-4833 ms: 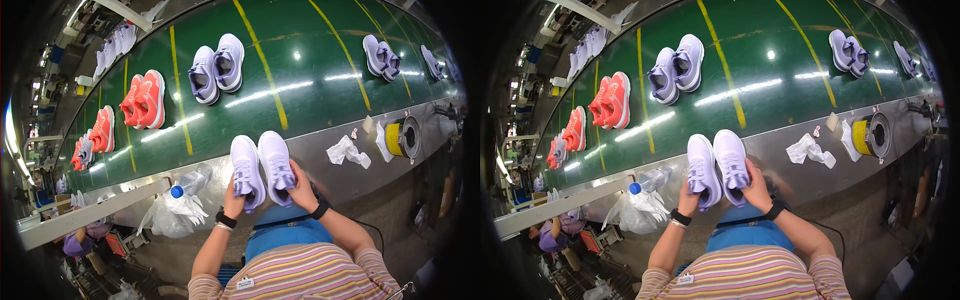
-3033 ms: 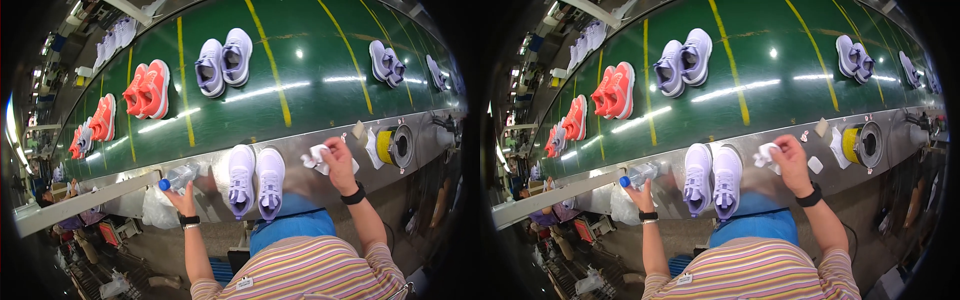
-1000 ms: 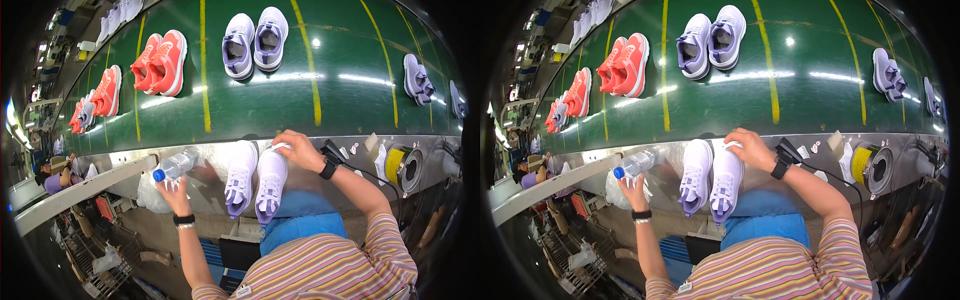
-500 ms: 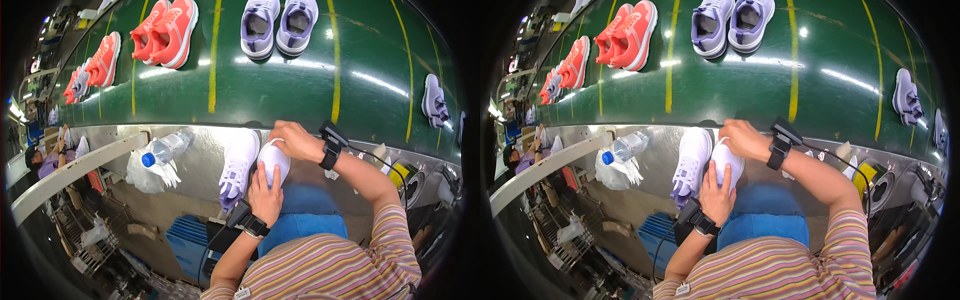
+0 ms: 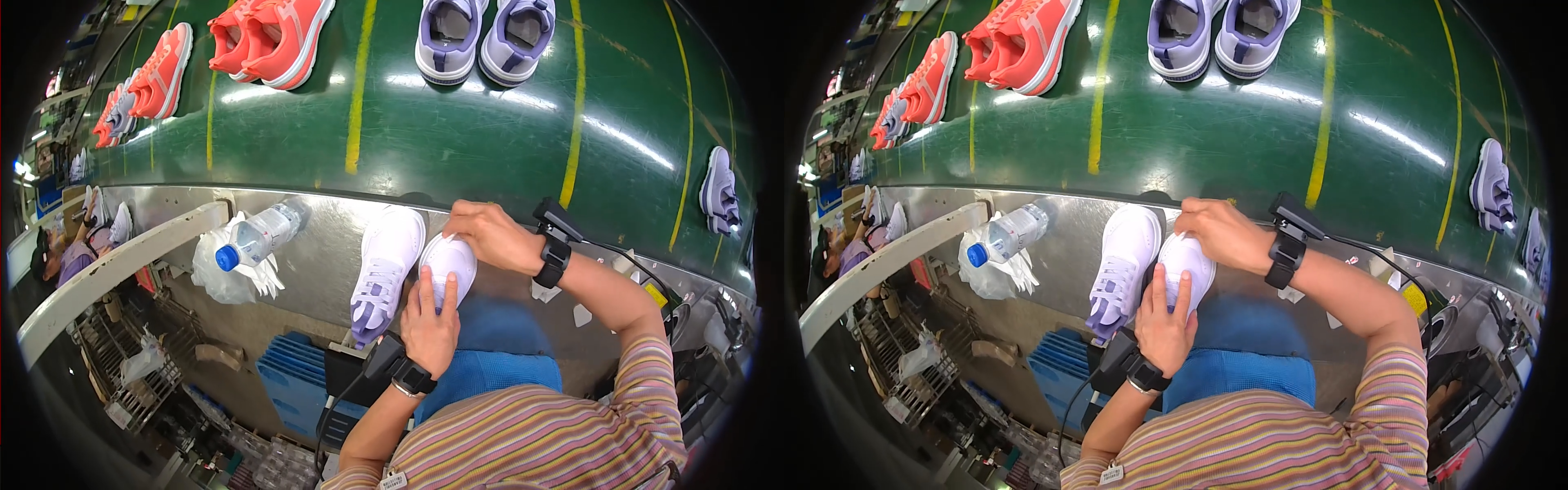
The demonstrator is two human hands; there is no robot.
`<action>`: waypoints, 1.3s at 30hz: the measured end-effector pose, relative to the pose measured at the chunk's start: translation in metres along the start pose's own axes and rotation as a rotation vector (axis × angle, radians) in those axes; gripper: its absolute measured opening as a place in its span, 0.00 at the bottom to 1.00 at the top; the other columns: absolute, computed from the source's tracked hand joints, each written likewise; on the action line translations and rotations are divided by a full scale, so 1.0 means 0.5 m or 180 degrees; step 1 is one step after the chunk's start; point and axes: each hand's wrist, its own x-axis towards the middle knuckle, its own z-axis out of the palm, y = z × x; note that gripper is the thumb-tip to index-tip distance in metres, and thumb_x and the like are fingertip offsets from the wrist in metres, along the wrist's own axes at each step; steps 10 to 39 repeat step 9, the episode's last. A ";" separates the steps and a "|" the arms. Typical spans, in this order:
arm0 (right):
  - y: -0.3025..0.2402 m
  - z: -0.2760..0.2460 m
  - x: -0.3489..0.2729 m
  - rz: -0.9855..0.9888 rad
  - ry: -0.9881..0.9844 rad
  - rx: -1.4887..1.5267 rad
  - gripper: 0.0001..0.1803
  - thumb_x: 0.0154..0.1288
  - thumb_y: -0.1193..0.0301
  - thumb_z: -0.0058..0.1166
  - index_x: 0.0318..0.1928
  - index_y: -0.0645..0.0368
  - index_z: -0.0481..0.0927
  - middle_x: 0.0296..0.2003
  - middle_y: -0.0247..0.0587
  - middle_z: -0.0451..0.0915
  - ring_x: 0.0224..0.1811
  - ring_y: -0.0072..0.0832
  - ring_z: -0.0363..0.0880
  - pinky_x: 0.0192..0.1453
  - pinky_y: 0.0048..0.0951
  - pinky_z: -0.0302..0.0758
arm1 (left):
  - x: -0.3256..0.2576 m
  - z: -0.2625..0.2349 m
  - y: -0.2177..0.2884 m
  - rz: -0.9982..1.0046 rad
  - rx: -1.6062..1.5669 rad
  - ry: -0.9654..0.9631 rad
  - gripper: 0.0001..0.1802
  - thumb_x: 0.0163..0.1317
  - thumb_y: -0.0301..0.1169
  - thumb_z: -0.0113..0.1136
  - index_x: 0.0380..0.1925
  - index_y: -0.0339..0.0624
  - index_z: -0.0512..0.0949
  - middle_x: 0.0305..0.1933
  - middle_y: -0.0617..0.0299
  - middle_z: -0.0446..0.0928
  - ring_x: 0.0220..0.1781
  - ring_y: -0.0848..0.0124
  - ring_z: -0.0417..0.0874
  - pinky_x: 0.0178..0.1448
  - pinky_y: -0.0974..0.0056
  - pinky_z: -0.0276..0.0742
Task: Cleaning and inspecting newly manufactured shoes on a conveyor belt using a cloth and solvent.
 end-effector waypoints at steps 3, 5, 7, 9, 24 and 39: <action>0.002 0.001 -0.006 -0.0044 0.0020 0.0192 0.09 0.50 0.85 0.52 0.34 0.64 0.78 0.31 0.45 0.74 0.33 0.41 0.75 0.37 0.34 0.73 | -0.004 0.001 -0.005 -0.0055 0.0016 -0.0108 0.41 0.43 0.28 0.64 0.61 0.50 0.62 0.64 0.41 0.53 0.54 0.47 0.67 0.48 0.51 0.71; 0.010 0.010 -0.037 -0.0282 0.0420 0.0165 0.09 0.50 0.84 0.52 0.34 0.64 0.78 0.30 0.45 0.74 0.33 0.41 0.75 0.36 0.33 0.73 | -0.005 0.000 -0.007 -0.0054 -0.0006 -0.0122 0.41 0.43 0.28 0.64 0.62 0.50 0.61 0.65 0.41 0.53 0.54 0.47 0.67 0.48 0.51 0.71; 0.015 0.016 -0.051 -0.0222 0.0508 0.0278 0.09 0.51 0.84 0.53 0.35 0.64 0.78 0.31 0.45 0.75 0.34 0.40 0.76 0.36 0.33 0.73 | -0.005 0.001 -0.007 -0.0044 -0.0029 -0.0134 0.41 0.43 0.29 0.64 0.62 0.50 0.61 0.65 0.41 0.53 0.54 0.47 0.67 0.48 0.51 0.71; 0.016 0.018 -0.047 -0.0231 0.0497 0.0220 0.10 0.51 0.84 0.53 0.36 0.63 0.78 0.33 0.44 0.75 0.36 0.38 0.76 0.39 0.32 0.73 | -0.005 0.004 -0.007 -0.0013 -0.0020 -0.0137 0.42 0.43 0.29 0.65 0.62 0.50 0.60 0.66 0.42 0.51 0.55 0.48 0.67 0.49 0.49 0.71; 0.016 0.018 -0.047 -0.0231 0.0497 0.0220 0.10 0.51 0.84 0.53 0.36 0.63 0.78 0.33 0.44 0.75 0.36 0.38 0.76 0.39 0.32 0.73 | -0.005 0.004 -0.007 -0.0013 -0.0020 -0.0137 0.42 0.43 0.29 0.65 0.62 0.50 0.60 0.66 0.42 0.51 0.55 0.48 0.67 0.49 0.49 0.71; 0.016 0.018 -0.047 -0.0231 0.0497 0.0220 0.10 0.51 0.84 0.53 0.36 0.63 0.78 0.33 0.44 0.75 0.36 0.38 0.76 0.39 0.32 0.73 | -0.005 0.004 -0.007 -0.0013 -0.0020 -0.0137 0.42 0.43 0.29 0.65 0.62 0.50 0.60 0.66 0.42 0.51 0.55 0.48 0.67 0.49 0.49 0.71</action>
